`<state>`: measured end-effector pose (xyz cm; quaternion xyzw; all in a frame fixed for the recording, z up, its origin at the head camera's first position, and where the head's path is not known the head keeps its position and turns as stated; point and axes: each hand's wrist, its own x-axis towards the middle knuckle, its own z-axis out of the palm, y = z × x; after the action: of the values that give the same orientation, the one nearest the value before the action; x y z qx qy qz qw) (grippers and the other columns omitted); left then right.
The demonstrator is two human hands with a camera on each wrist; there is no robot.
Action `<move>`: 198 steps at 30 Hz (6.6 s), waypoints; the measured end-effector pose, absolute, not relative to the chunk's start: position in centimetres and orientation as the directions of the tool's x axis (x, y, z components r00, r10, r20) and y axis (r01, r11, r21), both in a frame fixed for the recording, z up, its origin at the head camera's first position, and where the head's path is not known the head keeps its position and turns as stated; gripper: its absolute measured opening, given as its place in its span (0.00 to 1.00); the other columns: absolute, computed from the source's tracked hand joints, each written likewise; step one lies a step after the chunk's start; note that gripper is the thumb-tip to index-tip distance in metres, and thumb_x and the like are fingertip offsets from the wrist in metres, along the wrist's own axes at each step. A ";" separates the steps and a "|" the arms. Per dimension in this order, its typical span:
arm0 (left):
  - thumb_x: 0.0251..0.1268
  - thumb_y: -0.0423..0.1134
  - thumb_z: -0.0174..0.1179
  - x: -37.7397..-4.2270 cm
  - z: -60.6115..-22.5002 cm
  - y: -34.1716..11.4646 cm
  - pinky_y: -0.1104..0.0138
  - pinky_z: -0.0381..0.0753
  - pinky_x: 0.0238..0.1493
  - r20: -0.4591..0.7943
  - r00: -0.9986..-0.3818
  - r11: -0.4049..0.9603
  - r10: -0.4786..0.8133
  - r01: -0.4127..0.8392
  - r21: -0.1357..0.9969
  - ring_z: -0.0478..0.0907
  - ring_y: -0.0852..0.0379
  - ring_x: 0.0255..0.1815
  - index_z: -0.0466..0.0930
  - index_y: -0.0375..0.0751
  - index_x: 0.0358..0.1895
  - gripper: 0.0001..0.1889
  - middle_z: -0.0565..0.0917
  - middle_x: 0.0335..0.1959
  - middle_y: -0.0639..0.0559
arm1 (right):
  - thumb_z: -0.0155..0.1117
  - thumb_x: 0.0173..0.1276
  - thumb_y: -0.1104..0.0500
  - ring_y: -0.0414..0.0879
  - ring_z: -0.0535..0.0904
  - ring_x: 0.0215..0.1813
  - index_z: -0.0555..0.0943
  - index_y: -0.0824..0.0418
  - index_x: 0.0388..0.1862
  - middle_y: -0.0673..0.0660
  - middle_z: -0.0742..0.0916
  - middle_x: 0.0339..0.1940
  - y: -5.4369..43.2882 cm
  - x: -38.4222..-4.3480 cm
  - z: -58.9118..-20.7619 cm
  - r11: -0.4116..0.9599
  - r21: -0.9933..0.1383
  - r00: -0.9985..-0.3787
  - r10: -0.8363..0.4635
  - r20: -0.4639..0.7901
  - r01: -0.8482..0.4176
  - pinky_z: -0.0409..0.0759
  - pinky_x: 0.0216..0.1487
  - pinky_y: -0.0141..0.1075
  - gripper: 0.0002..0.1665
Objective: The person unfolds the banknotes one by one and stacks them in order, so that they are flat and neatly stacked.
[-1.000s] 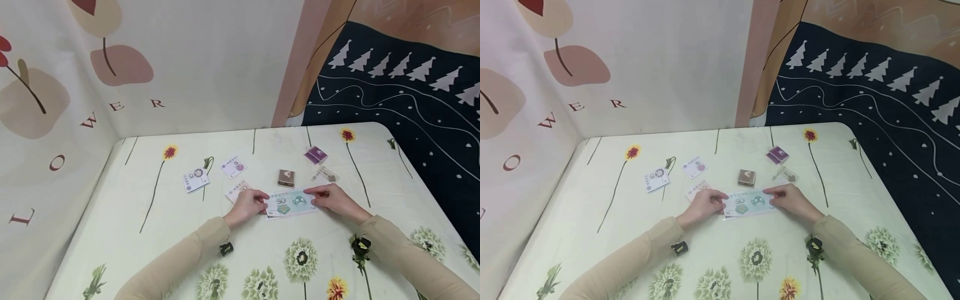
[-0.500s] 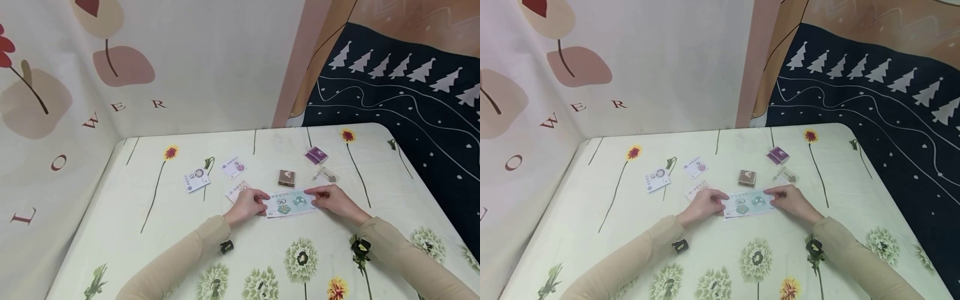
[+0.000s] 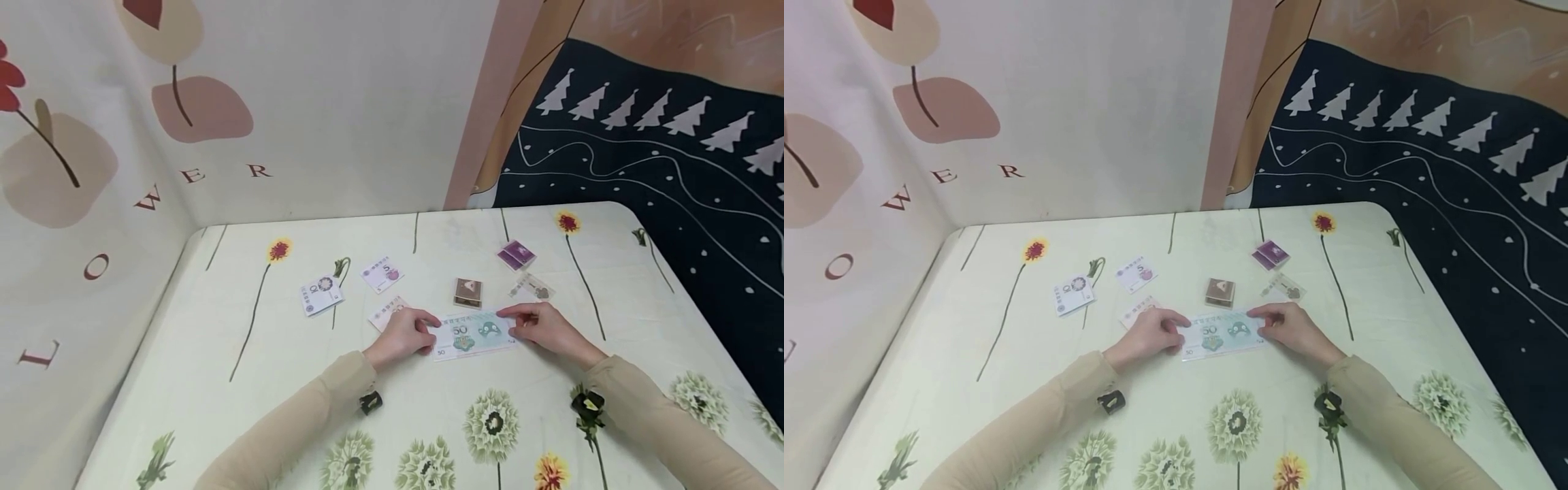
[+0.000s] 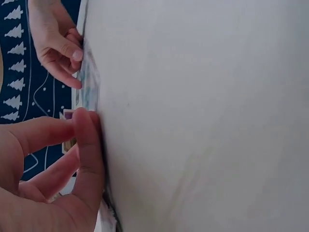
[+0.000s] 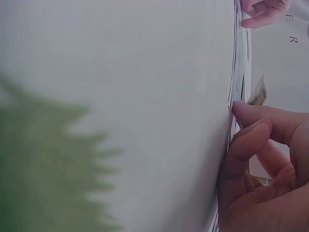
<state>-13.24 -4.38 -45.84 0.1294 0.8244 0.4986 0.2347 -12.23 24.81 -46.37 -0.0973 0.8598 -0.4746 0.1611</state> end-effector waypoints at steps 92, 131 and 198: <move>0.67 0.28 0.56 -13.3 -44.7 -16.7 0.59 0.82 0.47 -0.313 -0.908 0.316 0.277 -0.222 0.923 0.80 0.45 0.45 0.75 0.22 0.52 0.14 0.80 0.47 0.33 | 0.69 0.60 0.65 0.54 0.70 0.65 0.86 0.57 0.48 0.57 0.82 0.55 8.0 -16.7 -46.5 0.504 -0.863 -0.913 -0.363 -0.188 -0.023 0.62 0.68 0.48 0.16; 0.58 0.25 0.62 -13.9 -45.5 -12.1 0.71 0.76 0.39 -0.335 -0.923 0.244 0.191 -0.286 0.927 0.73 0.58 0.36 0.75 0.28 0.50 0.16 0.74 0.42 0.43 | 0.74 0.57 0.59 0.49 0.67 0.50 0.88 0.48 0.45 0.50 0.78 0.48 7.5 -16.4 -47.0 0.675 -0.731 -0.938 -0.309 -0.156 -0.101 0.57 0.55 0.52 0.16; 0.58 0.19 0.58 -13.8 -45.1 -9.9 0.61 0.84 0.42 -0.233 -0.969 0.082 0.081 -0.227 0.970 0.82 0.54 0.38 0.73 0.30 0.48 0.15 0.77 0.42 0.39 | 0.64 0.68 0.63 0.51 0.79 0.54 0.74 0.64 0.62 0.60 0.79 0.59 9.4 -15.2 -45.9 -0.001 -0.999 -0.908 -0.418 -0.042 0.046 0.79 0.49 0.48 0.24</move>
<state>-13.83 -9.86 -45.08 -0.0500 0.7267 0.6756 0.1140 -15.22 9.44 -45.93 -0.1352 0.6867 -0.6944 0.1672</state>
